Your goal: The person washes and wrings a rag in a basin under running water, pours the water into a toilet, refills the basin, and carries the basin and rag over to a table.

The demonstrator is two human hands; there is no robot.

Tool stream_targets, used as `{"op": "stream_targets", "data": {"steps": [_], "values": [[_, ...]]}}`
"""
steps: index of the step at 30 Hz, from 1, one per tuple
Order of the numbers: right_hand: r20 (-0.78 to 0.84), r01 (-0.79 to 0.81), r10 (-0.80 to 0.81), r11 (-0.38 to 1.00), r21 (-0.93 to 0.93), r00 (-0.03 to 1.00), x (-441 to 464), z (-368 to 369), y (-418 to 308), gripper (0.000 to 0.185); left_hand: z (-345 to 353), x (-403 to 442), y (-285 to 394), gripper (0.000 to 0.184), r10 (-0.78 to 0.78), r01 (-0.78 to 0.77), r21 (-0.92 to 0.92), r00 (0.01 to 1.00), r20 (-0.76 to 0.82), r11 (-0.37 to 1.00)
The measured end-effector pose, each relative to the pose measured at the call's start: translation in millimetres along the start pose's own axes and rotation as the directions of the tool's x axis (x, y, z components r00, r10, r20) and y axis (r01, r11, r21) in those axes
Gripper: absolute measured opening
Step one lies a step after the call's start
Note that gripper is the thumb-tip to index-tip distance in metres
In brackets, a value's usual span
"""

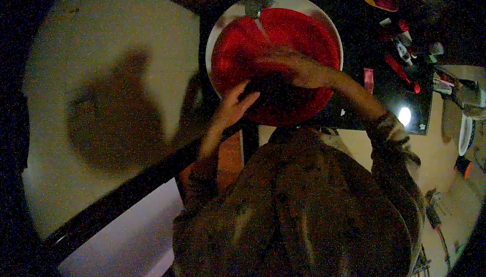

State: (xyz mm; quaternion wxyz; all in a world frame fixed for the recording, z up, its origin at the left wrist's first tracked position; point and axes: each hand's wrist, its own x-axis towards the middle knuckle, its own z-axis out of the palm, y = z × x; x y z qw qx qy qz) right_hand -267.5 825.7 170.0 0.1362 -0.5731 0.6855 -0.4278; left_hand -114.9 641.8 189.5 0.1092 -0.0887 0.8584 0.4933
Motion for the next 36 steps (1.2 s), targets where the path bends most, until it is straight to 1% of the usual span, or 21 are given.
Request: {"op": "stream_targets", "data": {"steps": [1,2,3,4,5,7,8,10,11,13,14,16,20,22,24,26,27,32,33,34,36], "values": [[0.045,0.114,-0.114,0.993,-0.005,0.992,6,1,-2,0.049,-5,1,2,0.04,-0.002,0.002,0.001,1.0,0.002,1.0],[0.044,0.114,-0.114,0.993,-0.001,0.993,6,5,6,0.049,-11,3,9,0.039,0.109,-0.111,0.033,0.993,0.044,0.993],[0.166,0.128,-0.142,0.988,0.089,0.976,9,14,18,0.046,-18,3,13,0.037,0.216,-0.222,0.061,0.972,0.089,0.973],[0.282,0.13,-0.177,0.975,0.178,0.943,7,21,29,0.042,-24,1,15,0.037,0.213,-0.219,0.061,0.973,0.089,0.974],[0.283,0.131,-0.179,0.975,0.178,0.942,9,9,23,0.042,-31,-1,17,0.037,0.177,-0.184,0.099,0.981,0.075,0.978],[0.423,-0.249,0.2,0.966,0.064,0.884,14,-28,2,0.035,-40,-6,14,0.037,0.142,-0.148,0.135,0.989,0.051,0.98],[0.428,-0.245,0.196,0.968,0.062,0.882,11,-31,3,0.035,-44,-9,11,0.036,0.137,-0.129,0.181,0.99,-0.029,0.975],[0.093,-0.174,0.163,0.977,0.121,0.982,3,-40,9,0.026,-50,-6,7,0.036,0.134,-0.106,0.222,0.984,-0.116,0.969],[0.095,-0.17,0.159,0.978,0.12,0.983,4,-44,11,0.026,-55,-1,11,0.034,0.149,-0.108,0.286,0.981,-0.126,0.952],[0.04,-0.162,0.169,0.977,-0.14,0.985,7,-55,10,0.023,-60,5,22,0.028,0.182,-0.095,0.409,0.966,-0.181,0.907],[0.041,-0.159,0.167,0.977,-0.144,0.985,13,-63,2,0.023,-65,8,28,0.028,0.186,-0.097,0.408,0.965,-0.184,0.908],[-0.103,-0.125,0.107,0.972,-0.197,0.989,21,-74,-20,0.026,-74,14,34,0.027,0.372,-0.213,0.524,0.902,-0.218,0.824],[-0.126,-0.249,0.222,0.927,-0.282,0.967,4,-66,-23,0.03,-63,18,23,0.026,0.455,-0.264,0.645,0.878,-0.146,0.717],[0.008,-0.098,0.114,0.887,-0.452,0.993,-33,-26,29,0.033,-41,24,-17,0.025,0.414,-0.259,0.704,0.909,-0.054,0.661],[0.138,-0.289,0.402,0.82,-0.494,0.905,-64,21,78,0.027,-15,31,-70,0.025,0.354,-0.258,0.754,0.935,0.037,0.604],[0.133,-0.335,0.433,0.828,-0.449,0.891,-77,64,118,0.027,-1,41,-114,0.024,0.092,-0.21,0.587,0.97,0.225,0.782],[0.125,-0.381,0.464,0.829,-0.409,0.877,-73,69,121,0.026,-1,43,-116,0.024,0.091,-0.21,0.589,0.97,0.225,0.78],[0.187,-0.417,0.545,0.783,-0.46,0.817,-80,69,114,0.029,-22,40,-136,0.016,0.013,-0.045,0.318,0.995,0.102,0.947],[0.2,-0.415,0.568,0.759,-0.502,0.799,-76,67,114,0.031,-31,34,-117,0.014,0.009,-0.012,0.194,1.0,0.018,0.981],[0.201,-0.409,0.56,0.765,-0.498,0.804,-73,67,114,0.031,-39,30,-97,0.014,0.005,-0.007,0.201,1.0,0.012,0.98],[0.314,-0.419,0.682,0.682,-0.599,0.66,-62,55,91,0.031,-51,21,-60,0.017,-0.199,0.11,-0.383,0.959,-0.201,0.917]]}}
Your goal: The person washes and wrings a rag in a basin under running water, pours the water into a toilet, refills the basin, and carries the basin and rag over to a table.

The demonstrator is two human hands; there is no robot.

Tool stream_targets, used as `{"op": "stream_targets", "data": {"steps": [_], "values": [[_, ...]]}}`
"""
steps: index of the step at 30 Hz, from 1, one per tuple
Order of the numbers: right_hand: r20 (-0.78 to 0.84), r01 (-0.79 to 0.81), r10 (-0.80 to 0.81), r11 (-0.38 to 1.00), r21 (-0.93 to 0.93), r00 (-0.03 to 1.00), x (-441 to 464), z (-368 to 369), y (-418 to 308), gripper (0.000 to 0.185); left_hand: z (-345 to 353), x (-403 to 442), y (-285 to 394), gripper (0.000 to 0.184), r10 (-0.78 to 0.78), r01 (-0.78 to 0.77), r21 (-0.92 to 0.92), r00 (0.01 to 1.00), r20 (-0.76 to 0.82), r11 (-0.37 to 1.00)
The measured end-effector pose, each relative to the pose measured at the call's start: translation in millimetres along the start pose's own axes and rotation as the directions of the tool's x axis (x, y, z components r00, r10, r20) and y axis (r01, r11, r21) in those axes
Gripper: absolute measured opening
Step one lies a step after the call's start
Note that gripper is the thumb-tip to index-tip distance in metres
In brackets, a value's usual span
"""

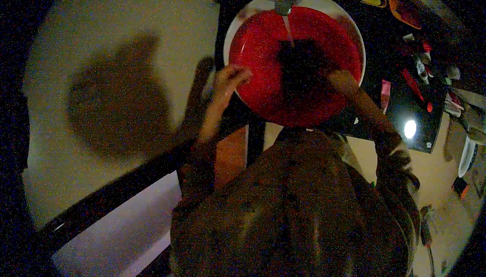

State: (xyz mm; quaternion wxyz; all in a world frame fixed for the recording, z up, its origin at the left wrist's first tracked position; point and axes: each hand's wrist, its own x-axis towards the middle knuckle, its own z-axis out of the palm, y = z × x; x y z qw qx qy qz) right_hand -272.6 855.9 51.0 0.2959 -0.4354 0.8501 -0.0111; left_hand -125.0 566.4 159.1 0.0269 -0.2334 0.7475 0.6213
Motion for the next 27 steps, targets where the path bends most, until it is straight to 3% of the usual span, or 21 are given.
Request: {"op": "stream_targets", "data": {"steps": [1,2,4,6,7,8,9,10,12,13,15,16,18,22,24,27], "values": [[-0.003,0.005,-0.005,1.0,-0.002,1.0,-1,8,1,0.031,1,-7,18,0.017,0.002,-0.002,0.001,1.0,-0.006,1.0],[-0.071,0.028,-0.024,0.999,0.046,0.997,-2,23,8,0.031,3,-15,36,0.026,0.013,-0.007,-0.225,1.0,0.026,0.974],[-0.139,0.059,-0.046,0.994,0.087,0.989,-1,43,22,0.03,8,-30,64,0.045,0.059,0.004,-0.634,0.995,0.078,0.773],[-0.193,0.259,-0.259,0.965,-0.024,0.946,-3,40,23,0.029,15,-39,84,0.051,0.096,0.004,-0.665,0.989,0.115,0.747],[-0.193,0.259,-0.259,0.966,-0.025,0.946,-4,31,17,0.029,18,-42,90,0.057,0.136,0.012,-0.695,0.978,0.157,0.719],[-0.014,0.088,-0.089,0.994,-0.058,0.996,-14,-15,-14,0.027,19,-45,95,0.057,0.137,0.011,-0.695,0.978,0.158,0.719],[0.156,-0.079,0.097,0.99,-0.121,0.983,-24,-47,-32,0.026,21,-48,99,0.059,0.167,0.001,-0.718,0.972,0.164,0.696],[0.156,-0.081,0.099,0.989,-0.12,0.983,-31,-58,-34,0.026,22,-51,103,0.06,0.195,-0.006,-0.739,0.966,0.17,0.673],[-0.251,0.025,0.049,0.958,0.285,0.967,-41,-73,-37,0.022,26,-56,109,0.063,0.21,-0.031,-0.722,0.965,0.159,0.691],[-0.251,0.022,0.052,0.958,0.284,0.967,-45,-82,-42,0.022,27,-59,111,0.066,0.225,-0.058,-0.707,0.963,0.145,0.705],[-0.567,0.431,0.023,0.625,0.651,0.824,-52,-104,-57,0.02,30,-63,115,0.067,0.239,-0.078,-0.684,0.96,0.144,0.725],[-0.569,0.428,0.029,0.626,0.651,0.822,-56,-114,-65,0.02,32,-65,117,0.068,0.249,-0.096,-0.662,0.958,0.141,0.743],[-0.608,0.576,0.078,0.244,0.78,0.79,-66,-130,-80,0.021,39,-67,121,0.069,0.251,-0.098,-0.639,0.956,0.153,0.763],[-0.696,0.652,0.043,0.313,0.691,0.717,-71,-150,-105,0.023,48,-66,124,0.064,0.257,-0.108,-0.614,0.953,0.159,0.782],[-0.81,0.724,-0.017,0.46,0.514,0.586,-68,-151,-112,0.024,52,-67,123,0.064,0.267,-0.125,-0.604,0.952,0.151,0.787],[-0.835,0.73,-0.045,0.513,0.452,0.548,-71,-152,-110,0.02,58,-69,125,0.065,0.28,-0.142,-0.591,0.948,0.15,0.794]]}}
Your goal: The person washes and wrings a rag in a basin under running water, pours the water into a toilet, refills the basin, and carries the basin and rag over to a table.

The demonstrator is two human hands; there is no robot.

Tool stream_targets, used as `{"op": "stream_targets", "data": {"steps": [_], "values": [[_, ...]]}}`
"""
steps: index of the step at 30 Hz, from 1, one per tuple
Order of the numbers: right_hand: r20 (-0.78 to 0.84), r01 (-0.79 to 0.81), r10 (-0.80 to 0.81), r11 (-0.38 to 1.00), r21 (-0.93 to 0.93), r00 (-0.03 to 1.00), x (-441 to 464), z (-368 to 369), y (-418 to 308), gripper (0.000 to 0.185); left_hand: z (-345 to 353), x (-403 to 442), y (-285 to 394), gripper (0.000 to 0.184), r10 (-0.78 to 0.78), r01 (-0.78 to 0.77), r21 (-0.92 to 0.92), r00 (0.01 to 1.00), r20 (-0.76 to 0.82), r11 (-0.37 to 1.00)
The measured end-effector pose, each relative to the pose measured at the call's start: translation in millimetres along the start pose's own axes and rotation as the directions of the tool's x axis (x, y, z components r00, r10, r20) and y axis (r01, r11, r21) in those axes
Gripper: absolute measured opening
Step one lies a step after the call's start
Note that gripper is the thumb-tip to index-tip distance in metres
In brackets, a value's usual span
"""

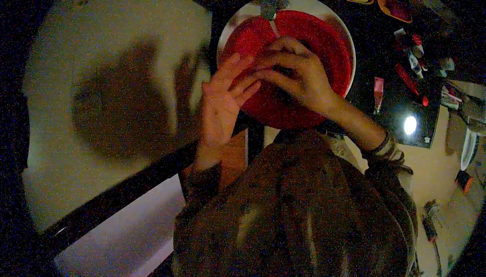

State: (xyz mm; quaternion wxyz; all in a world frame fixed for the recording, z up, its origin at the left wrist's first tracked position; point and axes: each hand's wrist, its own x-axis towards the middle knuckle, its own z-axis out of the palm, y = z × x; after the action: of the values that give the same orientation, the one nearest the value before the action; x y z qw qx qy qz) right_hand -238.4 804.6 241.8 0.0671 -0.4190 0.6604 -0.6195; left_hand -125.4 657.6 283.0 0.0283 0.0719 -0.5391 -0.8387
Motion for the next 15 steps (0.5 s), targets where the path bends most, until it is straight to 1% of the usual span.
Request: {"op": "stream_targets", "data": {"steps": [1,2,4,5,6,7,8,9,11,12,14,15], "values": [[-0.009,0.036,-0.037,0.998,-0.054,0.999,-3,0,1,0.017,1,-3,-2,0.065,-0.002,0.002,0.002,1.0,0.013,1.0],[-0.006,0.037,-0.037,0.998,-0.051,0.999,-4,-1,1,0.017,3,-3,-3,0.065,-0.001,0.001,0.002,1.0,0.009,1.0],[-0.019,-0.078,0.083,0.978,0.191,0.996,-2,-3,6,0.011,0,1,-6,0.064,-0.035,0.037,-0.058,0.999,0.039,0.998],[-0.02,-0.079,0.084,0.979,0.19,0.996,-1,-8,4,0.011,0,1,-5,0.064,-0.036,0.039,-0.058,0.999,0.04,0.998],[0.046,-0.302,0.309,0.871,0.388,0.95,1,-15,0,0.01,1,1,-3,0.063,-0.062,0.067,-0.095,0.996,0.058,0.993],[0.157,-0.495,0.498,0.676,0.546,0.853,0,-20,-2,0.01,1,1,-1,0.063,-0.086,0.096,-0.131,0.993,0.077,0.987],[0.261,-0.556,0.503,0.623,0.551,0.824,-1,-28,3,0.016,2,2,-1,0.063,-0.087,0.097,-0.13,0.993,0.076,0.987],[0.261,-0.556,0.504,0.622,0.552,0.823,-2,-33,4,0.016,1,2,-2,0.062,-0.08,0.092,-0.139,0.992,0.093,0.986],[0.32,-0.534,0.459,0.478,0.697,0.829,-1,-43,3,0.02,1,5,-2,0.061,-0.078,0.094,-0.147,0.991,0.113,0.985],[0.319,-0.533,0.458,0.479,0.697,0.83,-2,-46,2,0.02,1,4,-3,0.062,-0.077,0.091,-0.132,0.992,0.104,0.987],[0.249,-0.473,0.505,0.384,0.793,0.827,-5,-54,1,0.023,3,7,-2,0.062,-0.086,0.097,-0.115,0.992,0.095,0.989],[0.248,-0.472,0.505,0.383,0.794,0.827,-6,-62,0,0.023,3,7,-2,0.062,-0.093,0.102,-0.106,0.991,0.094,0.989]]}}
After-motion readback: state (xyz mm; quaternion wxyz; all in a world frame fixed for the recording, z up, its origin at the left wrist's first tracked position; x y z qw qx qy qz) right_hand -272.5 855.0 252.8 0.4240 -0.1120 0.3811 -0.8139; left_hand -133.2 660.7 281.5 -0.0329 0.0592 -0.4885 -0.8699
